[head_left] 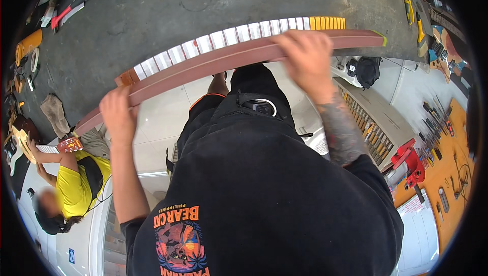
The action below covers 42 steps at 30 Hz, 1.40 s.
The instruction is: The person sands the surface of a long, thin instrument component using a sanding block, moving it back and forth repeatedly across the piece.
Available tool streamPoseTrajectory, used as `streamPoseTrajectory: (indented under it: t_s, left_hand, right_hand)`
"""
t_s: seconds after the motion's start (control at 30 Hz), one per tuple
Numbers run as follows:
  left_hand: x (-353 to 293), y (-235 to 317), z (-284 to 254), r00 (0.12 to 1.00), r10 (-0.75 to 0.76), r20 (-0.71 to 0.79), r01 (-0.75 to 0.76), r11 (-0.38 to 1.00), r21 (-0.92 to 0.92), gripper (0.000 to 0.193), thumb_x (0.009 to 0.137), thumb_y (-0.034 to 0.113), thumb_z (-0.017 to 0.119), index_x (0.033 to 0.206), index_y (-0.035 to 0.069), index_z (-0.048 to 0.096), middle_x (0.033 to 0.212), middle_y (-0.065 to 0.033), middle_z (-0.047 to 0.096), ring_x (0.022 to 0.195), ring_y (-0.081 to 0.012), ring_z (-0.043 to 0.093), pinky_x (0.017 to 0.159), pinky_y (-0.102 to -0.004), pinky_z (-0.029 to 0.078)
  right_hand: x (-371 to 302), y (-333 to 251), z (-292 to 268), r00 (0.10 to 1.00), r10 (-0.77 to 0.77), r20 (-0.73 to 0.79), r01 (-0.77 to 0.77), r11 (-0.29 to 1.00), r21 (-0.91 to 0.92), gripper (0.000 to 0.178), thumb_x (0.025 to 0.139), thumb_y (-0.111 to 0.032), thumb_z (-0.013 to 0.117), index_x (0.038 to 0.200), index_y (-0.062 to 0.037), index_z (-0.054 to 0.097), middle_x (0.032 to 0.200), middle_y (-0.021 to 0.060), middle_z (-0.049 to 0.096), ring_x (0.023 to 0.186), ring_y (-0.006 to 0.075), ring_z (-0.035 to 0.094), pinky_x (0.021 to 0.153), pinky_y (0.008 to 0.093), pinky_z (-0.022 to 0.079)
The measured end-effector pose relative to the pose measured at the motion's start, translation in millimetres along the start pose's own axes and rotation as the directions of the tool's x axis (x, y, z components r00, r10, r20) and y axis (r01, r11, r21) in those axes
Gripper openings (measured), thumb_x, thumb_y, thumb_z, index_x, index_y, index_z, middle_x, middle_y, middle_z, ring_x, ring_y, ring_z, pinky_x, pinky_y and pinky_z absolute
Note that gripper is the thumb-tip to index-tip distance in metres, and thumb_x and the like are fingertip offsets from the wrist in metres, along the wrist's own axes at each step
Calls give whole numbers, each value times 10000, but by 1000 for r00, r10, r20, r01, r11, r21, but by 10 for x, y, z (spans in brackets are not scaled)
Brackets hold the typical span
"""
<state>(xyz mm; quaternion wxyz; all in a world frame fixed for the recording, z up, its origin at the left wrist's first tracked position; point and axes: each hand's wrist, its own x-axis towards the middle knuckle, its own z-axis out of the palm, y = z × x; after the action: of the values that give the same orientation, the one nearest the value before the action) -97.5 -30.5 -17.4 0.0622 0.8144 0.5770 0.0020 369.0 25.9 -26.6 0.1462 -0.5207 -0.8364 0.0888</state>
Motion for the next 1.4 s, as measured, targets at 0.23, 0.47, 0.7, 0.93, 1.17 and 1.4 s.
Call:
streamPoseTrajectory:
  t_s: [0.23,0.47,0.7,0.93,1.17,1.4]
  left_hand:
    - [792,1342,79,996,79,-36,-82,993,-84,549,687,168,819,1195,117,617,1159,-64,655,1093,-283,613,946,-447,449]
    - [-25,-176,-54,998,-43,-46,45,998,41,574,691,125,807,1232,90,615,1197,-103,652,1134,-323,595,996,-482,426]
    - [521,908,91,996,54,-73,-52,998,28,368,778,210,738,1109,130,600,1070,-25,635,1031,-237,607,915,-429,450]
    - [473,545,141,997,63,-51,-63,998,-14,390,757,205,750,1117,128,623,1034,-61,633,1006,-274,615,876,-444,465]
    - [-86,-471,-93,999,32,5,-32,999,23,587,681,108,831,1223,79,607,1191,-111,655,1131,-330,608,976,-470,452]
    - [805,1255,25,997,71,8,-69,991,-110,440,769,206,764,1169,114,605,1144,-62,636,1084,-264,616,928,-432,449]
  right_hand:
    - [-455,1270,-627,993,53,108,-42,994,-103,548,730,-41,765,1261,-120,656,1263,90,649,1199,318,575,1073,466,363]
    - [44,-399,64,997,58,42,-58,998,-16,448,773,-171,785,1205,-240,691,1176,-26,656,1134,225,579,998,454,357]
    - [-288,814,-402,989,46,140,-28,991,-133,517,763,-79,795,1256,-180,676,1219,41,656,1199,280,575,1046,469,357]
    - [-225,504,-249,994,33,100,-20,991,-134,461,797,-99,756,1247,-155,672,1196,42,669,1180,280,589,1033,455,360]
    - [186,-479,177,1000,-4,13,4,1000,-9,335,854,-142,692,1174,-238,682,1097,-5,664,1066,222,609,963,458,365]
    - [-317,1329,-569,989,18,149,4,989,-146,540,751,-50,779,1273,-124,660,1261,83,656,1232,312,571,1091,460,351]
